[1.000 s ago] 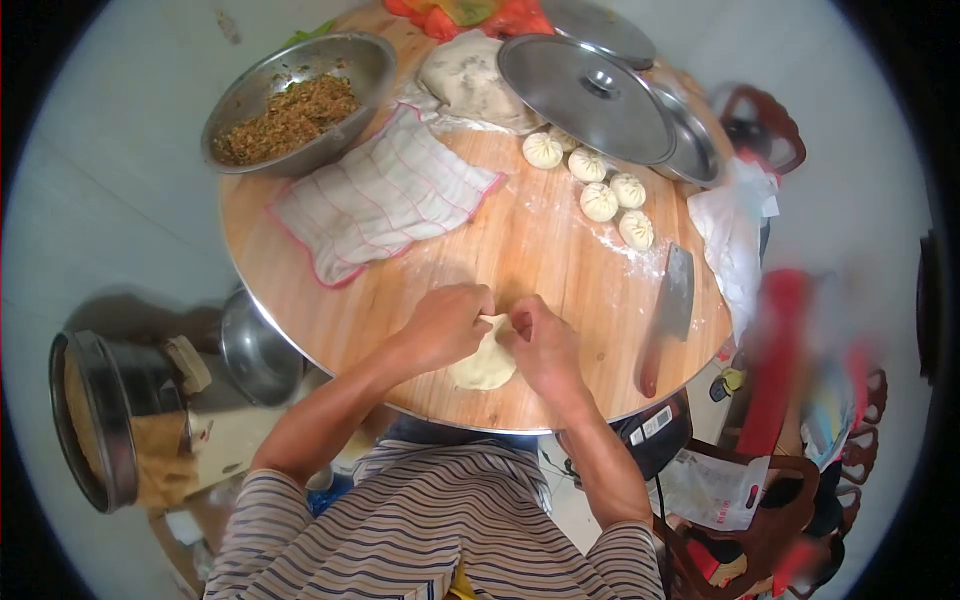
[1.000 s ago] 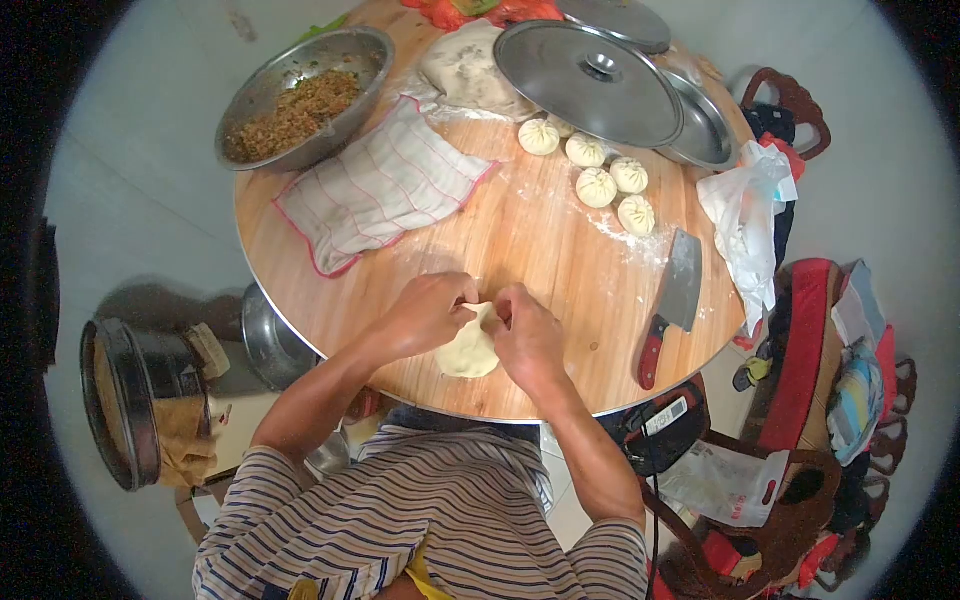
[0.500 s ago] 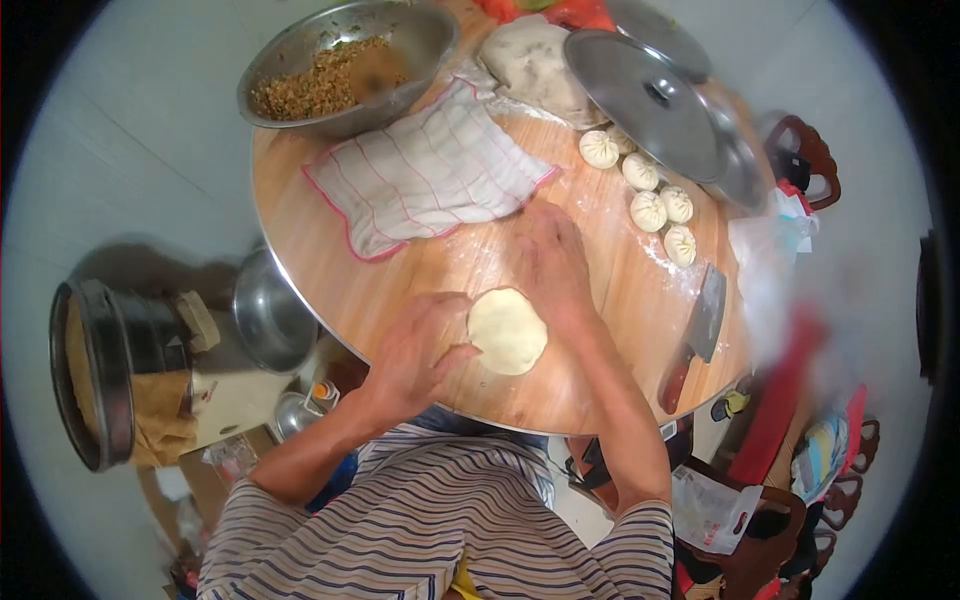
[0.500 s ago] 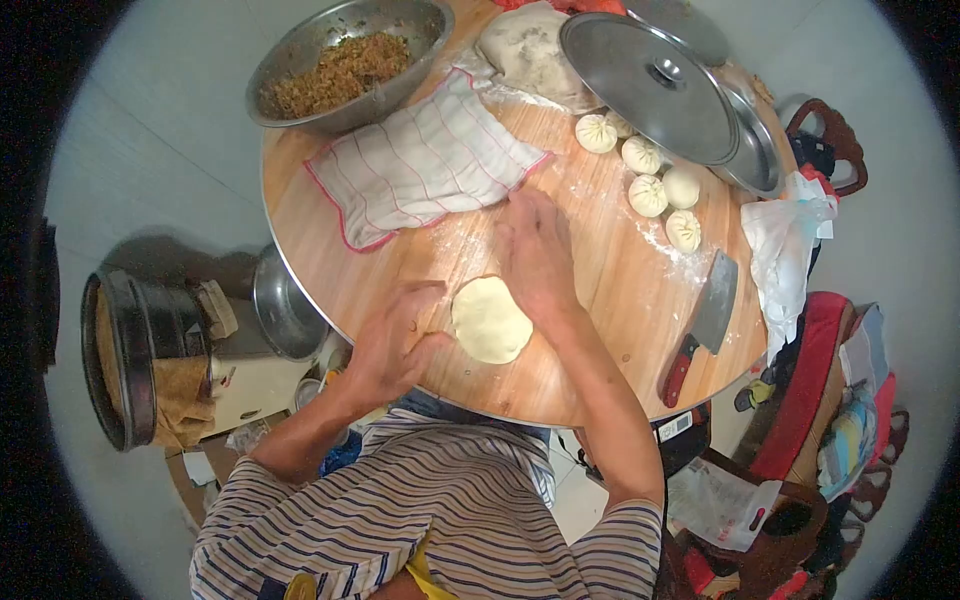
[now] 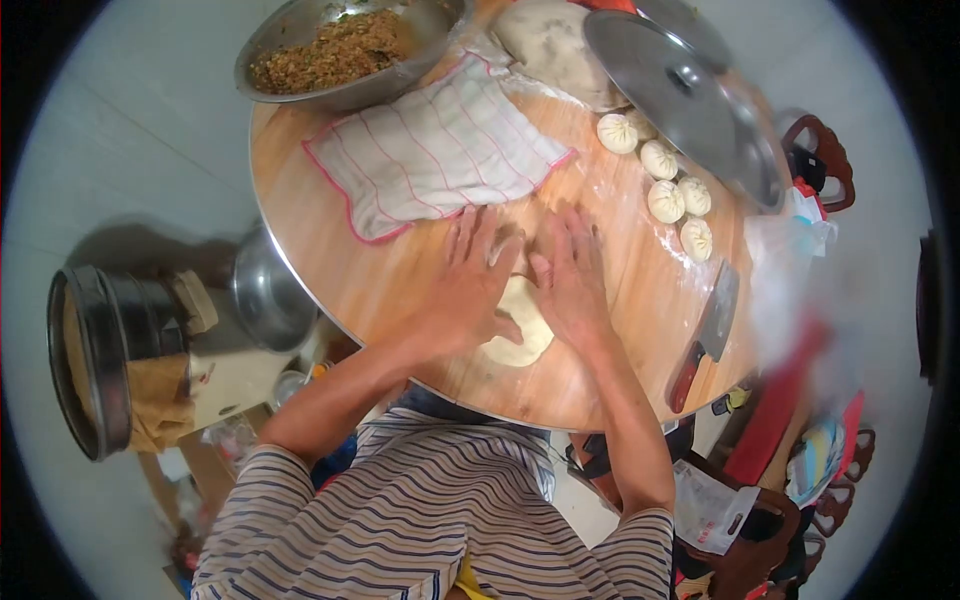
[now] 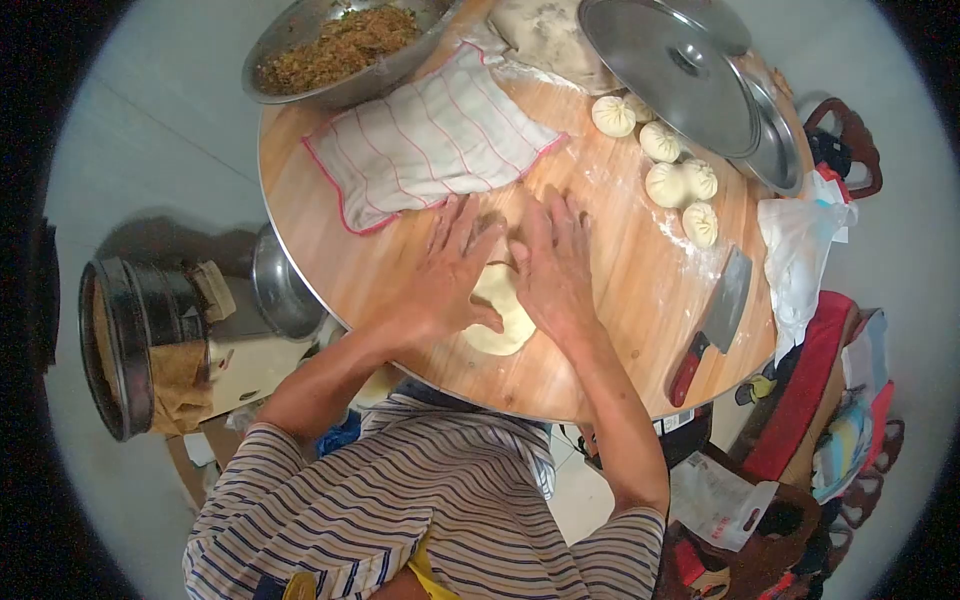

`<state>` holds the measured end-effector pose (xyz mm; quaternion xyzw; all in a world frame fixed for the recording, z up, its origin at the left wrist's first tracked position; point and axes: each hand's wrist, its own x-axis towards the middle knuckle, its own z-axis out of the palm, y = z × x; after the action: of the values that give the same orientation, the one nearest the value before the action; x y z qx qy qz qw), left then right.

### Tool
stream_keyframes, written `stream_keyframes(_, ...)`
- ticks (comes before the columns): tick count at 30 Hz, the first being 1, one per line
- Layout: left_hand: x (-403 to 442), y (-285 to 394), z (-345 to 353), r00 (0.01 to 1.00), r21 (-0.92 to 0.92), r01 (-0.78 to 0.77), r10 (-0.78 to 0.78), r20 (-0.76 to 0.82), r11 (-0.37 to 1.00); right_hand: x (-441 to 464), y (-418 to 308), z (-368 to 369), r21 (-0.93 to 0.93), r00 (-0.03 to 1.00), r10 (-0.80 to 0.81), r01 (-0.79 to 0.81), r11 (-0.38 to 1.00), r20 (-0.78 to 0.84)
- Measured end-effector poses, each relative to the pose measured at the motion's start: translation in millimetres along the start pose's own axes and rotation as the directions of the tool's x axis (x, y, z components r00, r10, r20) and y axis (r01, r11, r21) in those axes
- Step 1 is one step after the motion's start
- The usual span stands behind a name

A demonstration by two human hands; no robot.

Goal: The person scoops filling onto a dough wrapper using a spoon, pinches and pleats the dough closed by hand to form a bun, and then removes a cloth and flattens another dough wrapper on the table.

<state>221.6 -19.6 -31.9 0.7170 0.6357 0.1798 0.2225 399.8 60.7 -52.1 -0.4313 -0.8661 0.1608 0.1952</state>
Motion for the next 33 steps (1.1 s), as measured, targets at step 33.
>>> stream_keyframes(33, -84, -9, 22, 0.896, 0.088, -0.428, 0.435, -0.094, 0.900, 57, -23, 5, 0.025, 0.979, 0.013, -0.008, 1.000, -0.206)
